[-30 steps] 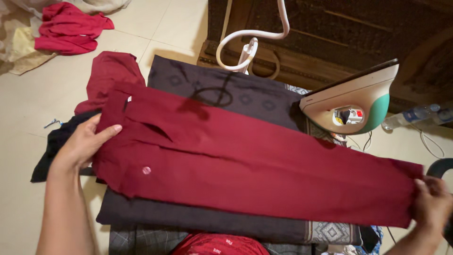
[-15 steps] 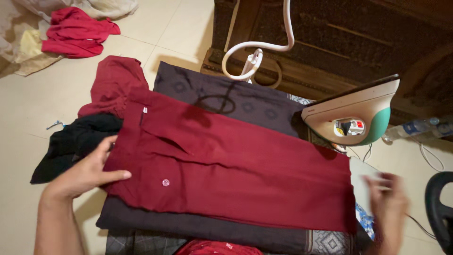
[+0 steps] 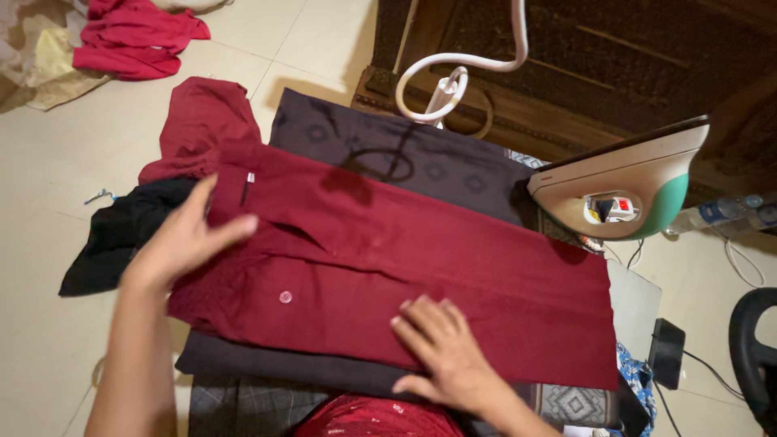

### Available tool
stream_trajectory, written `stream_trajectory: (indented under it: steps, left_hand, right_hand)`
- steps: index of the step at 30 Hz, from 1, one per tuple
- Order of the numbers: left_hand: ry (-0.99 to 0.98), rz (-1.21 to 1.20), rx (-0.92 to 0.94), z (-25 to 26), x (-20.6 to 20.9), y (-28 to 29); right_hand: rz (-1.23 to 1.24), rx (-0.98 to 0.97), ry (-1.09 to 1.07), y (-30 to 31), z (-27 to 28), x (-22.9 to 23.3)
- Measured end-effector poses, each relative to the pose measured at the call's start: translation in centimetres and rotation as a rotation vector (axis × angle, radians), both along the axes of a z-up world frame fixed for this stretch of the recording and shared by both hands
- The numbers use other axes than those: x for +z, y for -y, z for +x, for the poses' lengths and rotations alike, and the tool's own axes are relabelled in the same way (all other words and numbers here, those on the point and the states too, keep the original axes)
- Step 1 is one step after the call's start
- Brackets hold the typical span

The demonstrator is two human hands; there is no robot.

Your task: The person irons a maroon shirt on a dark ironing board. They smooth the fabric with their hands, use a teal and white iron to press the shirt, and repeatedly fold and unfold the garment to iron different sections.

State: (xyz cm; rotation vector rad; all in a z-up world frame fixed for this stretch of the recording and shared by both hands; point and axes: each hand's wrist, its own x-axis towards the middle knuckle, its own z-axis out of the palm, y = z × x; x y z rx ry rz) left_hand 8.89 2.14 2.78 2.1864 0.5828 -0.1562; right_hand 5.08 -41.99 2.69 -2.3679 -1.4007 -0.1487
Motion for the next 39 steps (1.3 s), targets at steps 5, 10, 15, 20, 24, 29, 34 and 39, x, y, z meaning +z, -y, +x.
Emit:
stream_trajectory:
  steps: [5,10,15,20,24,29,34,39]
  left_hand:
    - [0.530,-0.357,0.037,8.6,-3.3,-0.5]
    - [0.545,0.165,0.110,10.1,-2.8,-0.5]
    - [0.818,0.525,-0.233,8.2,1.2,3.7]
    - [0.719,0.641,-0.726,11.1,-1.2,8.7]
    - [0.398,0.684,-0.794,14.0,-2.2,9.0]
    - [0.620,0.905,-0.605,11.0,-0.3,9.6]
    - [0.519,0.778,-0.442,1.9,0.0,11.7]
    - [0.576,0.650,-0.293,-2.3,-2.7,10.8]
  right_hand:
    - [-0.029,0.071,0.001,-2.1,-0.1,-1.1]
    - [0.070,0.145,0.075,-3.1,-0.6,0.0]
    - [0.153,0.102,0.066,-5.2,-0.5,1.9]
    - [0.029,0.147,0.016,-9.1,-0.1,0.8]
    - [0.040,0.214,0.060,-11.7,-1.2,0.2]
    - [0.259,0.305,-0.312,-10.7,-1.2,1.5]
    - [0.187,-0.105,-0.072,-4.1,4.1,2.5]
    - [-0.349,-0.244,-0.062,-3.9,11.4,-0.7]
